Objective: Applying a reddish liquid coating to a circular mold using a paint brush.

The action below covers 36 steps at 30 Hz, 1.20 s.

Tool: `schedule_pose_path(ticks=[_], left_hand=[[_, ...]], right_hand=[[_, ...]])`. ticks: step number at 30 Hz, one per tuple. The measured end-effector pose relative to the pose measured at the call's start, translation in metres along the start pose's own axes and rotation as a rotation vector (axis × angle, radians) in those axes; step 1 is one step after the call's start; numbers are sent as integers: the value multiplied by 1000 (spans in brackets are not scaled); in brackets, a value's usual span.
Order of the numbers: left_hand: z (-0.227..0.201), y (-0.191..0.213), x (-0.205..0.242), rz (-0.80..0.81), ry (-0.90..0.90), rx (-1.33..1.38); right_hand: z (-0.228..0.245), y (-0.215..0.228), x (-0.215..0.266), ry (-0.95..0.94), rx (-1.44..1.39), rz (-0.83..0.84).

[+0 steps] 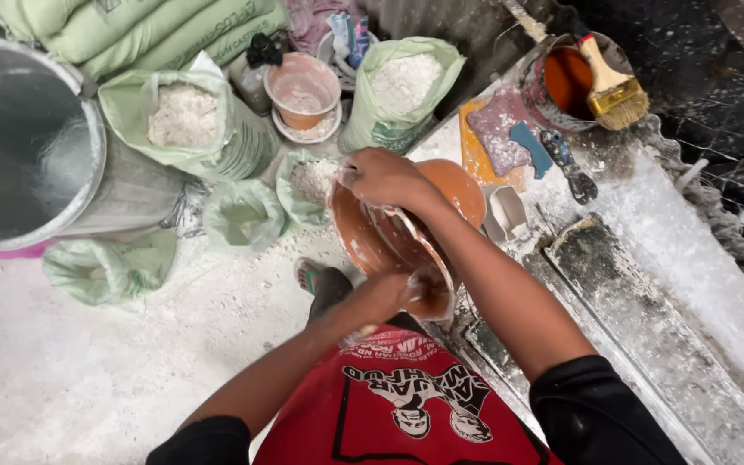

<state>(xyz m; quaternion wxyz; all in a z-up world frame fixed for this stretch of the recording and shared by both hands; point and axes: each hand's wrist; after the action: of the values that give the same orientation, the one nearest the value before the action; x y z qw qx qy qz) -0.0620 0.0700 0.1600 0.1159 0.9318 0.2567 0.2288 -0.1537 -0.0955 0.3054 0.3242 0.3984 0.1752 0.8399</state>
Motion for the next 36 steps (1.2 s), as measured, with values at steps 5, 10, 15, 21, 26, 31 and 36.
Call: schedule_pose_path(ticks=[5,10,15,21,26,31,36], left_hand=[[34,87,-7,-172,283,-770],[-15,119,-8,-321,193,-672],[-71,131,-23,-159,86,-465],[-61,105,-38,215,-119,-588],[-21,72,-46,309,-213,-783],[-43,89,-48,345,-23,-572],[-75,104,-76,-168,-43,293]], right_hand=[[-11,35,51,4,-108,-168],[-69,20,70,276,-449,-638],[-102,-64,81,-76,-439,-1110],[-30,-65,155,-665,-722,-749],[-55,-27,159,-282,-20,-887],[-104,-15,141,129,-402,-520],[-127,-30,147,96,-544,-635]])
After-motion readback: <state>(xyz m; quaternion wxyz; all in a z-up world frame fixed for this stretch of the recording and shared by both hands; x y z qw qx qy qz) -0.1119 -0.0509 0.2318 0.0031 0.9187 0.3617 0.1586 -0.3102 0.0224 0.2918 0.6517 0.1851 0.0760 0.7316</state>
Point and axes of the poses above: each hand's wrist, its own x-axis away from the middle knuckle, its own y-axis out of the back of the hand, z = x × y, and after that the axes turned 9 degrees about z, right-handed
